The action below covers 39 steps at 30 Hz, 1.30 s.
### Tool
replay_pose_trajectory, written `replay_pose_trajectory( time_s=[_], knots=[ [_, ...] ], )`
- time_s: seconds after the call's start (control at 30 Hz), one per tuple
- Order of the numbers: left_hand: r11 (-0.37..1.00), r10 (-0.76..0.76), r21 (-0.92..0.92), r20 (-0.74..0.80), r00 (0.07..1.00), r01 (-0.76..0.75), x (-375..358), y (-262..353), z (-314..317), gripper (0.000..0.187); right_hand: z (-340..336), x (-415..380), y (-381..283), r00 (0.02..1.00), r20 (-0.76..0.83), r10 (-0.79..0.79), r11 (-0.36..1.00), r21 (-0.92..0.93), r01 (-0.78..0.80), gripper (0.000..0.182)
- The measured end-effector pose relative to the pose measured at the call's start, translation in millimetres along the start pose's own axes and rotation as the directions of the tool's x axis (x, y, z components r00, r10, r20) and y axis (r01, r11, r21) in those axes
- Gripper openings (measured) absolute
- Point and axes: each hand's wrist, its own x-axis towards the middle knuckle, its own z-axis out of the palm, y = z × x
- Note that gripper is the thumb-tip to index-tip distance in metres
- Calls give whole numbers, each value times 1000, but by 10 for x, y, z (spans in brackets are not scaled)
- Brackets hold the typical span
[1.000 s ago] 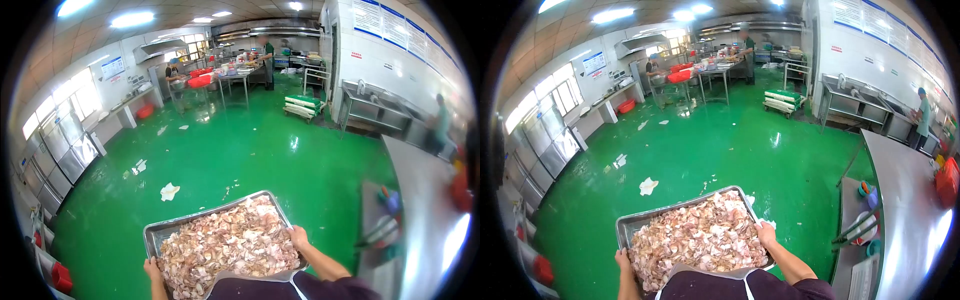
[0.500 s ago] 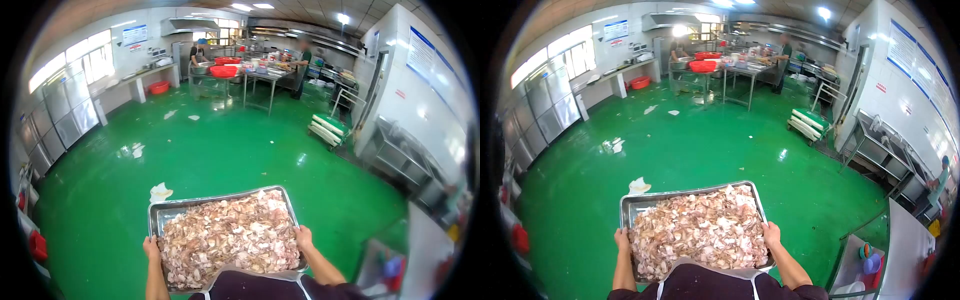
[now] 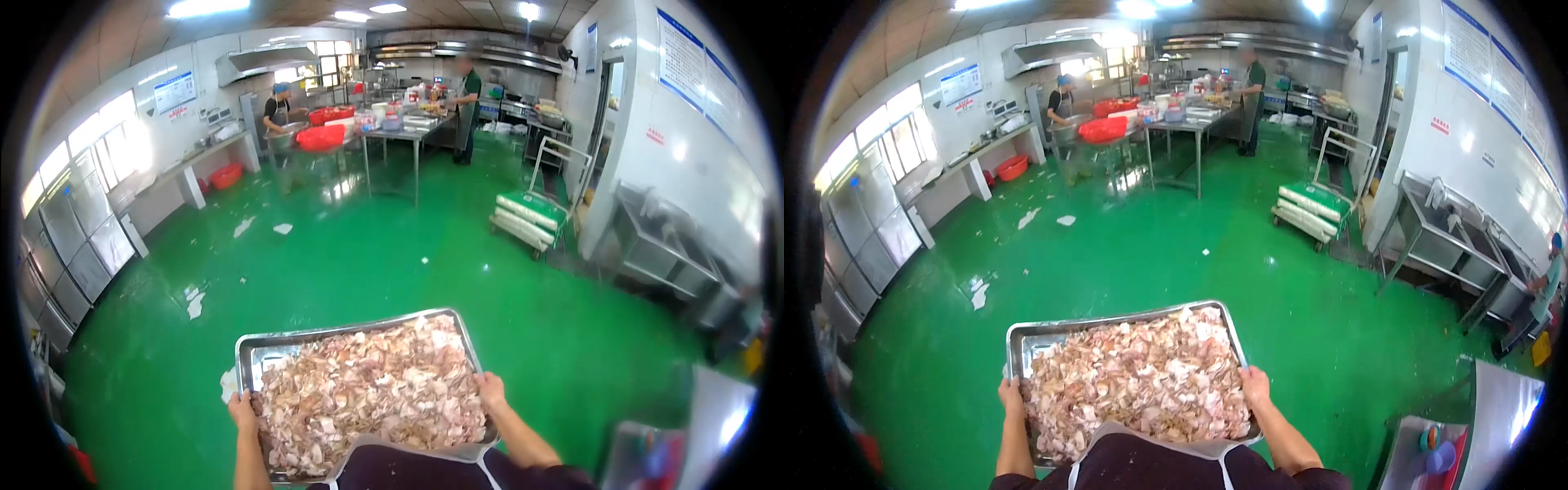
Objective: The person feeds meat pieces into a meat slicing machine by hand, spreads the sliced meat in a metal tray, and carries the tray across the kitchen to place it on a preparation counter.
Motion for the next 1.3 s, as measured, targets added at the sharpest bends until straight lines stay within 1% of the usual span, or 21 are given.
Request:
replay_pose_trajectory(
  time_s=[0.07, 0.13, 0.17, 0.3, 0.33, 0.43, 0.5, 0.53, 0.57, 0.6, 0.67, 0.77, 0.83, 0.87, 0.93, 0.97, 1.03, 1.07, 1.1, 1.2, 1.3],
  knots=[
    [999, -1, 41, -11, 1000, 1, -49, 18, 4, 15, -89, -142, -91, 1000, -30, 6, 999, -51, -7, 25],
    [995, 11, 103, -23, 1000, -8, -210, 231, 54, 15, -79, -72, -8, 999, 9, 40, 999, 7, -40, 27],
    [996, 13, 83, -35, 999, -10, -238, 255, 55, 14, -66, -71, -29, 998, 30, 58, 997, 40, -59, 28],
    [1000, -7, -19, -25, 1000, 7, -136, 281, 110, 16, -161, -125, -316, 1000, 11, 24, 1000, -10, -24, 29],
    [999, -28, -45, -14, 1000, 27, -109, 229, 76, 17, -181, -148, -346, 1000, 4, 18, 1000, -12, -18, 29],
    [999, 48, -11, 1, 999, -48, 249, -436, 43, 20, -312, -245, -389, 998, -64, -6, 999, -41, 3, 30],
    [992, 111, 61, -11, 994, -110, 368, -724, 151, 19, -413, -287, -463, 992, -120, -27, 998, -61, 20, 30],
    [985, 135, 110, -9, 991, -133, 369, -871, 112, 19, -452, -374, -470, 993, -114, -3, 998, -66, -5, 30],
    [970, 156, 194, -41, 987, -145, 185, -590, 186, 21, -468, -426, -495, 993, -116, 23, 998, -60, -30, 30],
    [985, 107, 141, -23, 994, -103, 91, -435, 224, 22, -479, -503, -510, 991, -117, 58, 997, -49, -64, 30],
    [999, 21, 41, 34, 999, -23, 103, -313, 301, 23, -409, -635, -451, 983, -179, 34, 998, -43, -42, 27],
    [998, -4, -57, 105, 995, 10, 328, -494, 431, 23, -226, -634, -43, 969, -246, 0, 1000, -26, -7, 26],
    [999, -2, -40, 122, 993, 7, 409, -584, 505, 23, -136, -611, 122, 965, -262, 15, 1000, -7, -17, 25],
    [1000, -3, -28, 128, 992, 6, 413, -615, 517, 22, -153, -598, 59, 968, -249, 28, 999, -23, -35, 25],
    [992, -43, -112, 171, 984, 63, 484, -654, 409, 21, -133, -679, -93, 973, -217, 75, 996, -34, -85, 23],
    [982, -43, -171, 194, 980, 77, 548, -627, 432, 20, -91, -673, -164, 963, -268, 12, 992, -122, -46, 23],
    [993, -14, -116, 188, 982, 36, 534, -499, 295, 18, 6, -556, 0, 964, -264, -16, 998, -66, -2, 24],
    [996, -2, -83, 179, 984, 18, 524, -415, 221, 17, 54, -548, -68, 966, -256, -28, 999, -38, 19, 24],
    [994, -33, -99, 175, 984, 51, 513, -358, 187, 17, 39, -566, -101, 981, -184, 68, 997, -16, -72, 30],
    [990, -64, -112, 142, 988, 80, 450, -174, 78, 18, 66, -580, -137, 979, -122, 162, 987, 4, -162, 28],
    [999, 47, 8, 104, 993, -48, 462, -172, 73, 21, 81, -601, -178, 965, -236, -112, 993, -70, 98, 26]
  ],
)
